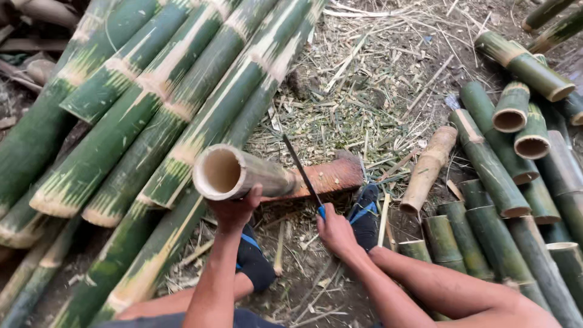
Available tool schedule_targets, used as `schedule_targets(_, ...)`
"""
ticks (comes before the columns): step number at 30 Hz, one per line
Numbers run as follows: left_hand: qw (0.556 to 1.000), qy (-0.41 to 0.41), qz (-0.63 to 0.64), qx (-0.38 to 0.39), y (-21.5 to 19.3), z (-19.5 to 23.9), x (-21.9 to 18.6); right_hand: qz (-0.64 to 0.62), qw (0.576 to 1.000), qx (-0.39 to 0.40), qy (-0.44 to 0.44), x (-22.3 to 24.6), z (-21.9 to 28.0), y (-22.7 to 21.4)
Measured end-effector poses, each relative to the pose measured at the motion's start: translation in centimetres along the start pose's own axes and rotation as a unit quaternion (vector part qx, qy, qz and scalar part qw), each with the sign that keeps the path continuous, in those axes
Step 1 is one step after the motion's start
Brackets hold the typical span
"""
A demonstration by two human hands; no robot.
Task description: The person sits on the ground and uses a long metal blade to shave the outer green layer off a bamboo pole. They rotate the pole and repeatedly scrape the surface, then place the finished piece aside and pick up another pole to continue.
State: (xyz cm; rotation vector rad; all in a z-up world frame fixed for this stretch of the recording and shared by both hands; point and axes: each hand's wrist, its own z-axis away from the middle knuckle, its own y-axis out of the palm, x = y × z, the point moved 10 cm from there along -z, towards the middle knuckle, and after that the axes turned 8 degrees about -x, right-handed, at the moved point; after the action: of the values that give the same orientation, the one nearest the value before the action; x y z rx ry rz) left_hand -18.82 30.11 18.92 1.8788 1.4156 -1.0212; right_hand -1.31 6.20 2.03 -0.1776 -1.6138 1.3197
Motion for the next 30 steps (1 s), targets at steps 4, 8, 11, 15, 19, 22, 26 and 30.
schedule_targets(4,0.995,-0.023,0.093,0.002,-0.9,-1.6,1.2,-0.101,0.985,-0.093,-0.106,3.9,0.7,1.3)
schedule_targets(8,0.994,-0.045,0.092,-0.033,-2.3,-2.5,-0.9,-0.063,0.998,-0.003,0.025,-2.1,-0.3,6.0)
schedule_targets(11,0.985,-0.008,0.138,-0.099,-3.3,-3.1,-4.4,0.015,0.993,0.039,0.112,-8.9,-0.5,8.4)
schedule_targets(15,0.972,-0.028,0.13,-0.196,-3.5,-4.6,-5.3,-0.003,0.993,0.02,0.119,-10.6,0.7,8.7)
schedule_targets(19,0.98,0.03,0.174,-0.087,-2.1,-4.9,-7.6,-0.116,0.987,0.022,0.111,-3.3,0.2,4.6)
schedule_targets(22,0.982,0.013,0.186,-0.04,-1.5,-4.4,-7.6,-0.202,0.979,0.034,-0.009,5.1,2.3,-0.3)
schedule_targets(26,0.994,0.063,0.048,-0.074,-1.9,-4.7,-8.2,-0.264,0.959,0.068,-0.082,12.6,4.7,-4.1)
schedule_targets(30,0.994,0.082,0.043,-0.06,-2.5,-3.9,-7.9,-0.218,0.974,0.019,-0.066,13.9,1.9,-5.1)
